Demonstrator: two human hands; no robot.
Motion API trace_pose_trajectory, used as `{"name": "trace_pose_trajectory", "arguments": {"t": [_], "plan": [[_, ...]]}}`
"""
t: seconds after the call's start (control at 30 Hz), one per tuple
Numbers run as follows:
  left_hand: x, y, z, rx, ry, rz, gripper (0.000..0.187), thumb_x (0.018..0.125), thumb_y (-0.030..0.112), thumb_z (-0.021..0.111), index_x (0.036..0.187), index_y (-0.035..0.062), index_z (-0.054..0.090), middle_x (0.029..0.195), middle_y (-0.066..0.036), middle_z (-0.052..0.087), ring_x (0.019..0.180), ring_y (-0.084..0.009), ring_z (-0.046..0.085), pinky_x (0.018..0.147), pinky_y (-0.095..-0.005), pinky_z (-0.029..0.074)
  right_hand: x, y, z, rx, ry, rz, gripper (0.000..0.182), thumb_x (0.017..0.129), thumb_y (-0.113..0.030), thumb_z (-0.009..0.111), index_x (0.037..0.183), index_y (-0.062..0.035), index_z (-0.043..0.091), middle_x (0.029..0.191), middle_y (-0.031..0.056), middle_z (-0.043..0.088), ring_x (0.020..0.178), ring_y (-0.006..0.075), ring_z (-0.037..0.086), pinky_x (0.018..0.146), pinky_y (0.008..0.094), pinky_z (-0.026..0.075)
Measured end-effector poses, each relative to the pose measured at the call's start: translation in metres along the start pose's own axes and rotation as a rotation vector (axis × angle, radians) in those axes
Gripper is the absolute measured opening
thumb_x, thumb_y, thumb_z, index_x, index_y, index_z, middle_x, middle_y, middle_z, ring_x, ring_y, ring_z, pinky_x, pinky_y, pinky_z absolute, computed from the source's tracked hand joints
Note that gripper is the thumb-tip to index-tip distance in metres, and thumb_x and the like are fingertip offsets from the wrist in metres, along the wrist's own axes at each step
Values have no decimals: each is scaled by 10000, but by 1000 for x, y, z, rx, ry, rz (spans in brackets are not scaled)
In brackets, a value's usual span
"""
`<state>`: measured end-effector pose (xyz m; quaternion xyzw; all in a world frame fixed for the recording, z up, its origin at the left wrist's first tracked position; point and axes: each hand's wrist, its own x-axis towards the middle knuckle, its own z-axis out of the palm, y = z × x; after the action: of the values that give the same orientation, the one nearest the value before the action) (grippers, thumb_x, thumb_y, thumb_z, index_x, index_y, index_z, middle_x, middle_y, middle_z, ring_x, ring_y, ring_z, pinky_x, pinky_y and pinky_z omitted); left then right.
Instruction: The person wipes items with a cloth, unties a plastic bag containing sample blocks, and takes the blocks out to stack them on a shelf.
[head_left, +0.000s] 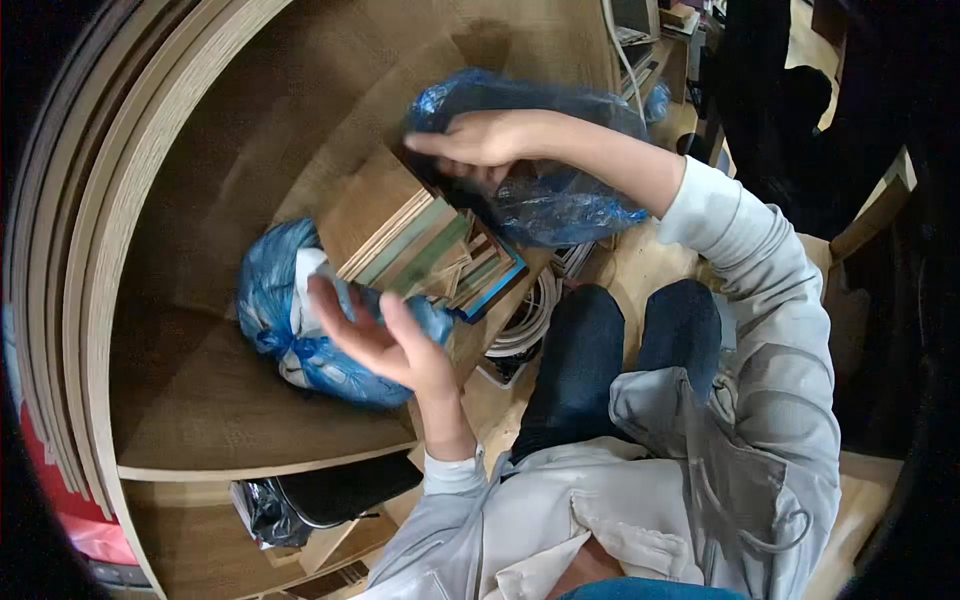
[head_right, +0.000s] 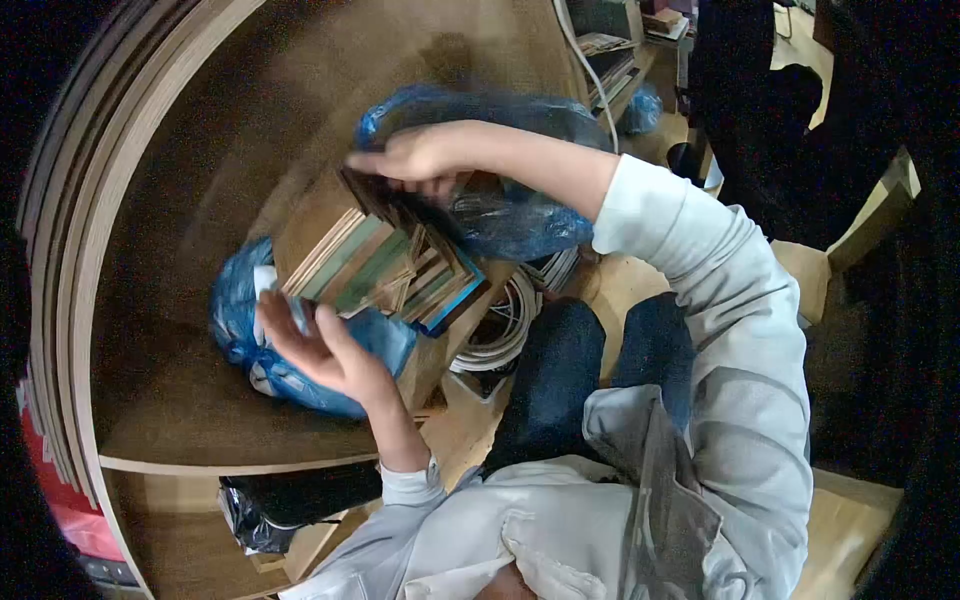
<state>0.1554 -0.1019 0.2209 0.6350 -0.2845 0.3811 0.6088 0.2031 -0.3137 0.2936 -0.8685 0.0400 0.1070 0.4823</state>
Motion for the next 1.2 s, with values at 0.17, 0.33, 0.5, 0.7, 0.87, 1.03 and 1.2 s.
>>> {"name": "trace_pose_trajectory", "arguments": {"t": [0.17,0.33,0.5,0.7,0.87,1.03,1.2], "plan": [[-48,4,-18,-398,-246,154,417,825,8,465,1236,15,394,1121,-142,467,1099,-243,450,920,-350,388,12,68,-28,-931,155,5,359,800,-236,553,1104,-46,568,1092,119,593,971,304,568,746,420,475],[-64,33,43,-430,-891,-316,433,875,72,467,1289,1,361,1241,-137,412,1139,-226,450,936,-326,394,38,106,-6,-1214,255,-364,650,741,-110,572,1340,-111,320,1402,92,288,1286,290,274,939,496,366],[-98,-16,114,-767,-719,-910,577,880,76,468,1384,25,190,1381,-143,298,1184,-231,421,957,-328,366,36,111,7,-1104,169,-370,796,729,-133,606,1403,-159,182,1474,56,129,1359,269,113,1037,512,258],[-95,-45,136,-799,-631,-1078,611,883,60,420,1405,61,103,1405,-136,248,1202,-236,400,959,-361,367,27,124,7,-1168,215,-393,781,731,-165,631,1393,-163,215,1460,49,174,1346,277,162,1035,479,278],[-102,-43,119,-777,-378,-1132,677,868,68,419,1405,67,8,1372,-156,265,1204,-264,394,966,-413,364,25,141,9,-1145,326,-522,750,725,-166,649,1369,-153,265,1411,60,258,1308,291,240,1004,456,320],[-102,-57,113,-768,-338,-1167,745,856,79,447,1399,76,-63,1312,-171,316,1208,-272,382,980,-440,349,24,119,-3,-1140,235,-449,750,682,-151,691,1331,-140,315,1350,98,323,1250,316,319,980,430,347],[-97,-59,115,-787,-377,-1114,798,854,96,463,1394,83,-124,1285,-181,331,1215,-270,370,989,-440,339,46,120,-28,-1129,255,-515,734,625,-144,730,1267,-113,375,1302,133,358,1191,347,370,950,411,366]]}}
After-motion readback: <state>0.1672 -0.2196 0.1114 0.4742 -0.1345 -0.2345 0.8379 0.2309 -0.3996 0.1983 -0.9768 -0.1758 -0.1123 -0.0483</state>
